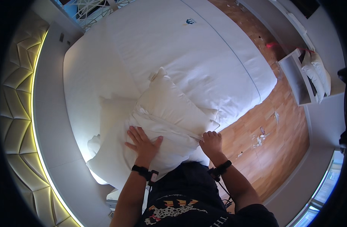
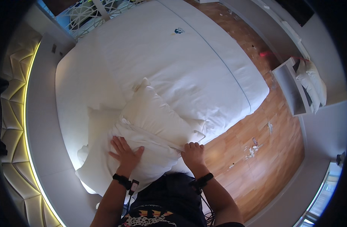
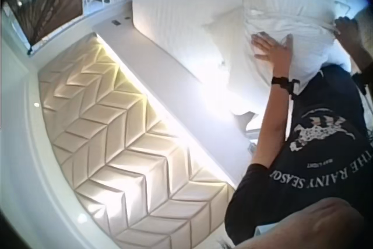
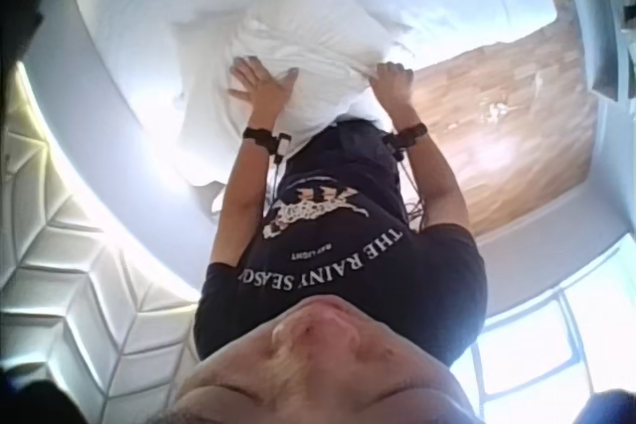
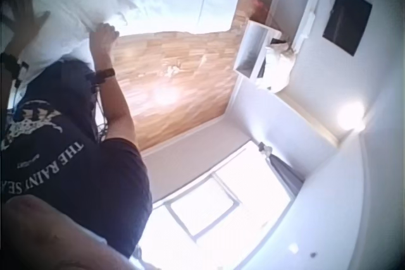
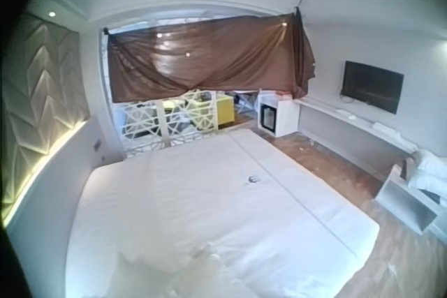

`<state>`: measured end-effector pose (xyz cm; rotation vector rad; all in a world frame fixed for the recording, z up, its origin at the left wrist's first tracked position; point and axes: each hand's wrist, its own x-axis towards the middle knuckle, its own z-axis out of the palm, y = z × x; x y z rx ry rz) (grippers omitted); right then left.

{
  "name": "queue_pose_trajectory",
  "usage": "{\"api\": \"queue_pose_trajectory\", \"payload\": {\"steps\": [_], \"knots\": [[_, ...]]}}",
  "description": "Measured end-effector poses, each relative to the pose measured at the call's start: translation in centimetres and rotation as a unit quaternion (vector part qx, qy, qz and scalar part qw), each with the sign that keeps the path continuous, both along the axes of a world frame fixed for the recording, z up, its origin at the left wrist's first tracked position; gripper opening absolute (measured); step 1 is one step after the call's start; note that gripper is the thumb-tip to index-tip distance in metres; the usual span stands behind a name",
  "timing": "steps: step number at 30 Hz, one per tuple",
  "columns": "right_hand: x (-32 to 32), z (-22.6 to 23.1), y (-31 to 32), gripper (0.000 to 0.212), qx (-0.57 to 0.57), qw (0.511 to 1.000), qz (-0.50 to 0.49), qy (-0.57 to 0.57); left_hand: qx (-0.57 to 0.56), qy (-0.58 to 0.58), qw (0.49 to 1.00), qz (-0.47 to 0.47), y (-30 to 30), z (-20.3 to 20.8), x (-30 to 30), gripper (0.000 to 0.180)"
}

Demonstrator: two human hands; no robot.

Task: The person inserts a white pillow into a white pillowcase on a bed. They align the corners, pull the case over the pillow, and smooth the surface to complete the task.

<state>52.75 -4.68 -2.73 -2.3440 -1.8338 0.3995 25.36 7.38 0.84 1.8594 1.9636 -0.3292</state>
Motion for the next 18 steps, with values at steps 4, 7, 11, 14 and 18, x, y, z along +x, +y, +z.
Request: {"api": "queue_pose_trajectory", "payload": {"steps": [4,7,11,14,18], "knots": [[-0.9,-0.1,0.0,0.024,0.037,0.995,-0.049,0.081,0.013,0.009,1.0,0.013,-0.4,0.2,0.7,0.121],[-2.2,1.6,0.8,0.038,0.068,0.989,-0.021,0.13,0.095,-0.007,0.995,-0.021,0.3,0.3,-1.7,0.11],[-4.1,3.4,3.2,0.042,0.123,0.98,0.029,0.153,0.259,0.01,0.965,-0.049,3.6,-1.0,-6.1,0.096],[-6.5,4.7,6.4,0.039,0.135,0.978,0.076,0.141,0.237,0.036,0.97,0.043,6.5,-0.9,-7.8,0.082],[-8.8,5.2,10.8,0.035,0.162,0.97,0.138,0.115,0.167,0.006,0.985,0.029,6.8,-0.1,-9.5,0.055]]}}
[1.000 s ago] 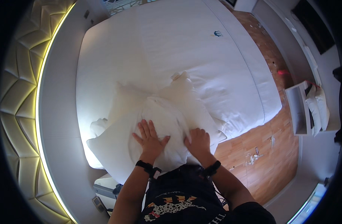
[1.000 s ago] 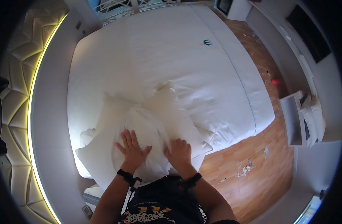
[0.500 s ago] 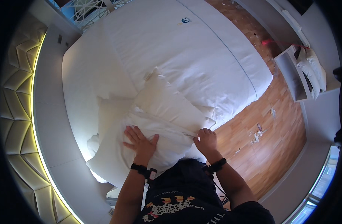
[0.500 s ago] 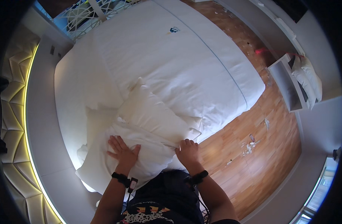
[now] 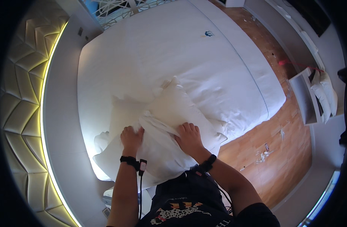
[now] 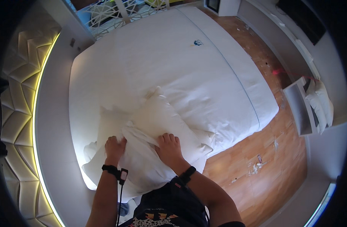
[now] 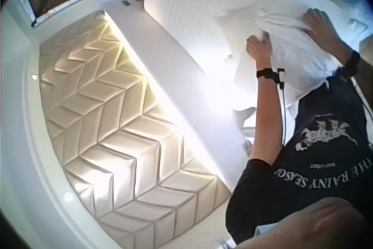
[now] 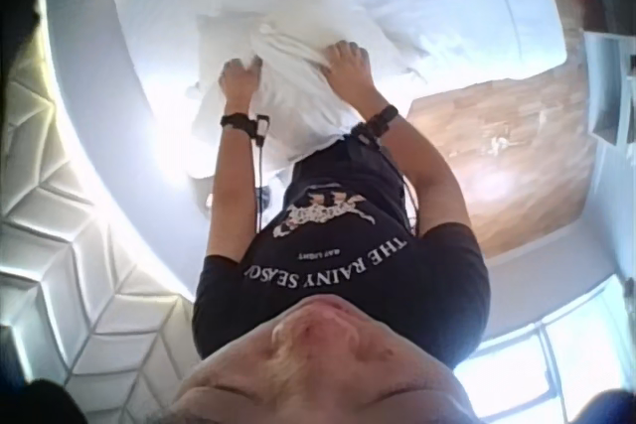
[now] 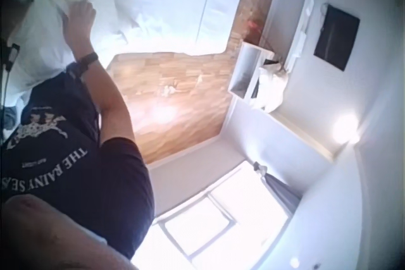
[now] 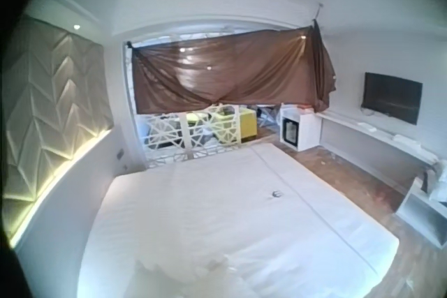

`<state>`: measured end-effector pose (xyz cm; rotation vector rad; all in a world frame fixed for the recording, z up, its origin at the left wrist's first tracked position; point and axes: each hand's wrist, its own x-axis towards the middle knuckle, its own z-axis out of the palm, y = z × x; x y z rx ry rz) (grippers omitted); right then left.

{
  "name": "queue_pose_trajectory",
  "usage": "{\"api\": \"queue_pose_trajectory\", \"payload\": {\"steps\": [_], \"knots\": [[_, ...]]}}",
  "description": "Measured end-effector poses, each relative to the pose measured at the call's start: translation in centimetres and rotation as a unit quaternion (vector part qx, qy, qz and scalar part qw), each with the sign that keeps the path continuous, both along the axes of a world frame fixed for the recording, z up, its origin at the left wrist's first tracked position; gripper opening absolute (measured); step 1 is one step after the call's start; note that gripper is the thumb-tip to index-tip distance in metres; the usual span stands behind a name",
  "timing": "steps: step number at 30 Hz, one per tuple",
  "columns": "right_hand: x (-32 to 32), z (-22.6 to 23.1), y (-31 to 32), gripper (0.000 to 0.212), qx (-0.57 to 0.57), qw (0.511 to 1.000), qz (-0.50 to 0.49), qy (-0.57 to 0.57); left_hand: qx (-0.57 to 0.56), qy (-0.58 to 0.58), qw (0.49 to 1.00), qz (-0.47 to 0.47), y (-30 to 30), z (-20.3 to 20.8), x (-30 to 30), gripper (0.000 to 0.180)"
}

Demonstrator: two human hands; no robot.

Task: The person inserts a white pillow into a white pillowcase on a bed. They align the corners, pull the case over the pillow, and smooth the surface to complete the task.

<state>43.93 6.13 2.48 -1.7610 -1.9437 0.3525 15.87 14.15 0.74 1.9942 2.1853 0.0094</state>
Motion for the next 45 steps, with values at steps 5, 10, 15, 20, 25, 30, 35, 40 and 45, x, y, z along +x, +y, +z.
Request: {"api": "queue_pose_trajectory", "payload": {"steps": [5,10,15,20,25,30,35,40,45], "knots": [[-3.2,0.9,5.3,0.027,0.017,0.997,0.063,-0.044,0.08,-0.006,0.996,-0.03,-3.9,-1.0,0.5,0.05],[-5.1,1.5,8.0,0.019,0.025,0.979,0.169,-0.113,0.114,-0.05,0.992,-0.023,-7.0,0.5,0.7,0.049],[-6.2,3.7,5.8,0.017,0.045,0.981,0.178,-0.057,0.131,-0.093,0.987,0.005,-8.2,2.1,0.1,0.048],[-5.3,5.0,6.5,0.014,0.091,0.967,0.221,-0.084,0.149,-0.114,0.982,-0.012,-9.0,3.7,0.0,0.051],[-5.1,8.1,8.2,0.009,0.167,0.958,0.2,-0.123,0.189,-0.183,0.963,-0.059,-9.6,8.0,1.3,0.055],[-2.0,7.4,8.2,0.009,0.132,0.952,0.21,-0.179,0.163,-0.161,0.97,-0.082,-8.8,8.6,0.7,0.052],[-3.2,5.2,5.6,0.023,0.074,0.986,0.113,-0.101,0.16,-0.141,0.976,-0.051,-8.0,5.6,0.4,0.04],[0.1,1.7,2.4,0.024,-0.036,0.984,0.069,-0.163,0.141,-0.126,0.982,-0.01,-7.5,4.4,0.6,0.032],[4.9,1.0,1.7,0.016,-0.024,0.99,-0.043,-0.129,0.176,-0.15,0.972,-0.048,-7.4,4.6,2.3,0.032]]}}
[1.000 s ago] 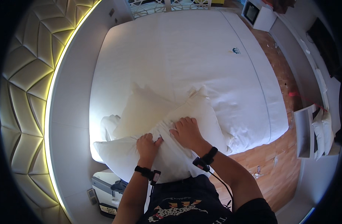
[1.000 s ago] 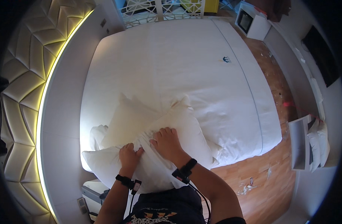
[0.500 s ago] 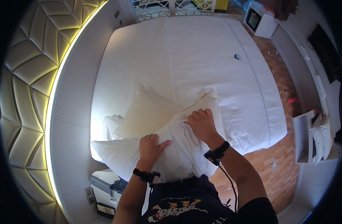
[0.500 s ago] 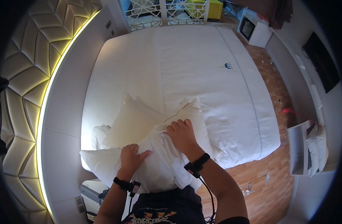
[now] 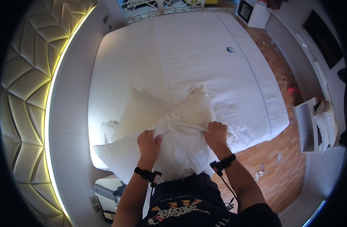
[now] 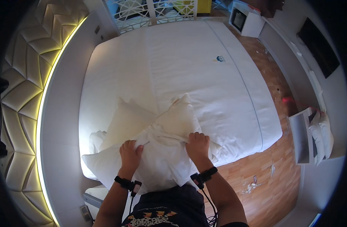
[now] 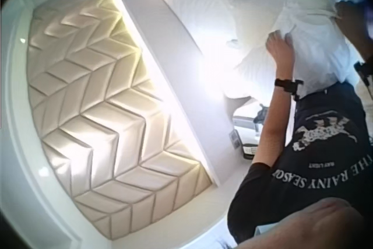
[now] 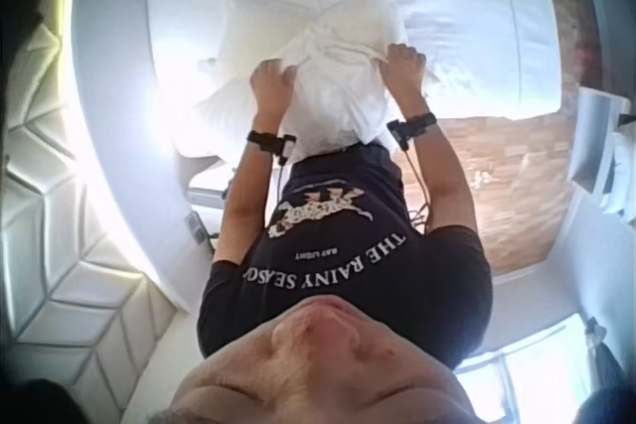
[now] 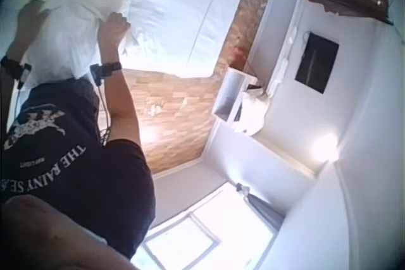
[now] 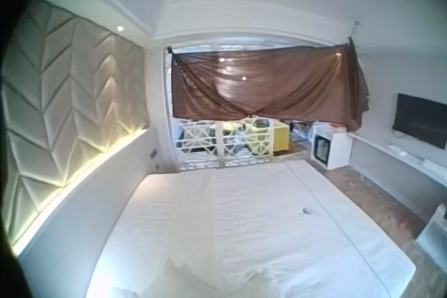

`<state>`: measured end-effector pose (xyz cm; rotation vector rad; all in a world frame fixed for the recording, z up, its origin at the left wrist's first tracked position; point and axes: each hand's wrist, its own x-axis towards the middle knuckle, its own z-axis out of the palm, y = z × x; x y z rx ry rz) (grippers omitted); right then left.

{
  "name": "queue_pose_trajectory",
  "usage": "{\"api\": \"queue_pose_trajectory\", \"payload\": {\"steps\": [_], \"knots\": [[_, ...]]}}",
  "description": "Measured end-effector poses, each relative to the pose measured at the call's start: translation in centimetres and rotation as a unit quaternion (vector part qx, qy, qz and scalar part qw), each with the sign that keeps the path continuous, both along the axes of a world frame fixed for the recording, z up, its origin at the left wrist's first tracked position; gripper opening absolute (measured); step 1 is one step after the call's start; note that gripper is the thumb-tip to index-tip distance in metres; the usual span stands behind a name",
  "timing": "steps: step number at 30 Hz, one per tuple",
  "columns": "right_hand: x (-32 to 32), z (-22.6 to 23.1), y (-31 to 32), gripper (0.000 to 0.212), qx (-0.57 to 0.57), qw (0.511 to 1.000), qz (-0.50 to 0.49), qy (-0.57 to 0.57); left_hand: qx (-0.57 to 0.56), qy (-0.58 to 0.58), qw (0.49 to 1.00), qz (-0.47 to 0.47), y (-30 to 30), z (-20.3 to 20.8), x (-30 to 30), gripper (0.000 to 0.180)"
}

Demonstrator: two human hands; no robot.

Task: The person inserts a white pillow into a white pillowcase on a bed. They align the corners, pull the case over the pillow, and smooth the surface to complete the task.

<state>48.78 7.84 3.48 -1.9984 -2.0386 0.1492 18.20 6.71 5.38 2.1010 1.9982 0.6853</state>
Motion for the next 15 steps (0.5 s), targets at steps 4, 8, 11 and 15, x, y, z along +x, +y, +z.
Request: {"api": "queue_pose_trajectory", "payload": {"steps": [4,8,11,15], "knots": [[-1.0,0.6,-0.9,0.016,0.005,0.994,0.02,0.103,0.061,-0.074,0.993,-0.074,0.3,2.6,3.5,0.033],[-2.0,2.4,-2.1,0.013,0.021,0.979,0.092,0.182,0.072,-0.052,0.99,-0.112,1.6,3.5,5.3,0.035],[-1.9,3.7,-3.0,0.012,-0.022,0.957,0.193,0.215,0.073,0.0,0.995,-0.062,3.9,2.6,5.8,0.034],[-2.2,5.1,-3.7,0.013,-0.013,0.914,0.262,0.309,0.033,-0.03,0.992,-0.117,5.6,0.4,4.3,0.034]]}}
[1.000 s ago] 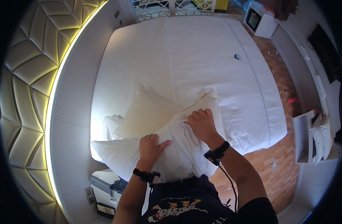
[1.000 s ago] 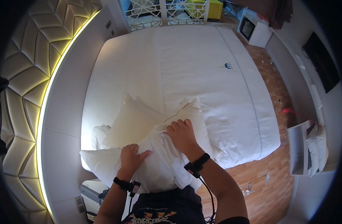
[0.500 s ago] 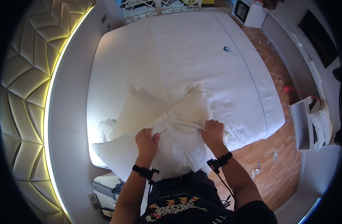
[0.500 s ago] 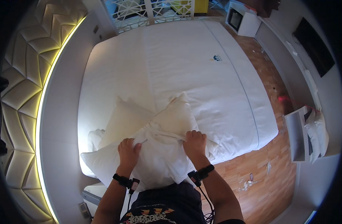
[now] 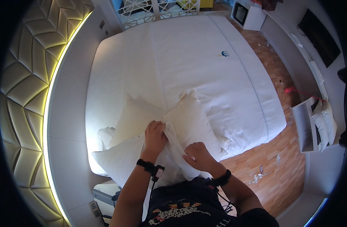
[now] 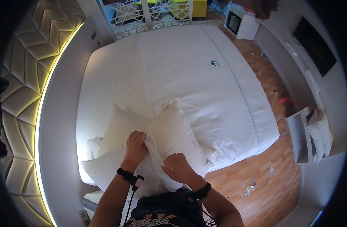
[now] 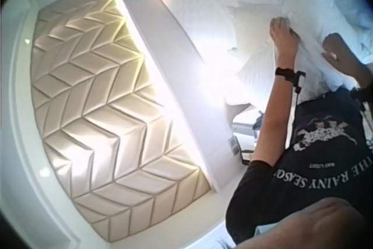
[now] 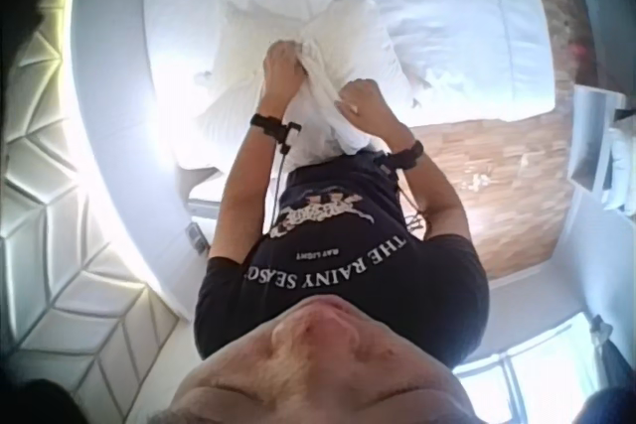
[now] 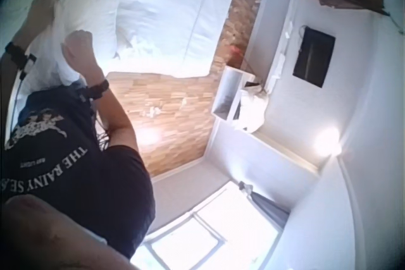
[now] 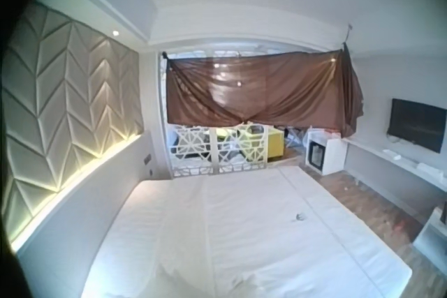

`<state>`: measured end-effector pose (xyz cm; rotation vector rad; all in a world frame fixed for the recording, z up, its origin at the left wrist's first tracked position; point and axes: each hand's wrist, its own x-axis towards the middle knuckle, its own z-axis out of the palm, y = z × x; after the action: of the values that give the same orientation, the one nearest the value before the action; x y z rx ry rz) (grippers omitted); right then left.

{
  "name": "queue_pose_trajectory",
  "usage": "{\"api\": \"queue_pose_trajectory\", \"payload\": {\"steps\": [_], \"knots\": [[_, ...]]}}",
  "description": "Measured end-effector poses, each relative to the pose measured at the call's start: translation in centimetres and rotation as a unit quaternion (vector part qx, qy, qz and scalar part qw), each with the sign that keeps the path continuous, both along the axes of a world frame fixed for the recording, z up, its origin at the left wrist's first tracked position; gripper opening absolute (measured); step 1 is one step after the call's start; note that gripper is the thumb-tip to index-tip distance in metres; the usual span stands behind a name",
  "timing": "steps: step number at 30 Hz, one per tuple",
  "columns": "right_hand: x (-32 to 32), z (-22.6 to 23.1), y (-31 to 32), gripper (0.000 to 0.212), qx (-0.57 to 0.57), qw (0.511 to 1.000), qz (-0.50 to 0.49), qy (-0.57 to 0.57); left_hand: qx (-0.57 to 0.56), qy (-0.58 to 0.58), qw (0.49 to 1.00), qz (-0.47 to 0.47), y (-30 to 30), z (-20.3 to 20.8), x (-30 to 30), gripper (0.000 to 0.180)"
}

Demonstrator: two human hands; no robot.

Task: The person inserts a white pillow into a white pillowcase on a bed. They align the corners, pull the case over the pillow, and smooth the surface to complete the task.

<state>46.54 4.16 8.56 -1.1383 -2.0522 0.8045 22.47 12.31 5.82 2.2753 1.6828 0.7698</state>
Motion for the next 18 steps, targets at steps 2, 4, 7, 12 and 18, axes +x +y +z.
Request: {"api": "queue_pose_trajectory", "payload": {"steps": [2,4,7,12,18], "knots": [[0.8,-0.1,1.5,0.015,-0.036,0.998,0.011,0.055,-0.039,-0.025,0.999,-0.006,-0.3,0.1,-0.1,0.032],[1.8,-2.1,3.3,0.017,0.07,0.99,-0.113,0.05,-0.059,-0.033,0.998,-0.016,-0.7,1.0,0.2,0.031],[3.8,-6.7,7.4,0.048,0.118,0.962,-0.236,-0.073,-0.05,-0.056,0.997,-0.034,-1.6,2.4,0.4,0.032],[3.3,-6.2,12.8,0.1,-0.238,0.903,-0.295,0.201,-0.044,-0.143,0.981,-0.123,-4.1,5.2,-0.5,0.045],[2.2,-1.9,11.1,0.077,-0.39,0.869,-0.144,0.268,-0.059,-0.161,0.981,-0.089,-5.8,6.8,-0.8,0.04]]}}
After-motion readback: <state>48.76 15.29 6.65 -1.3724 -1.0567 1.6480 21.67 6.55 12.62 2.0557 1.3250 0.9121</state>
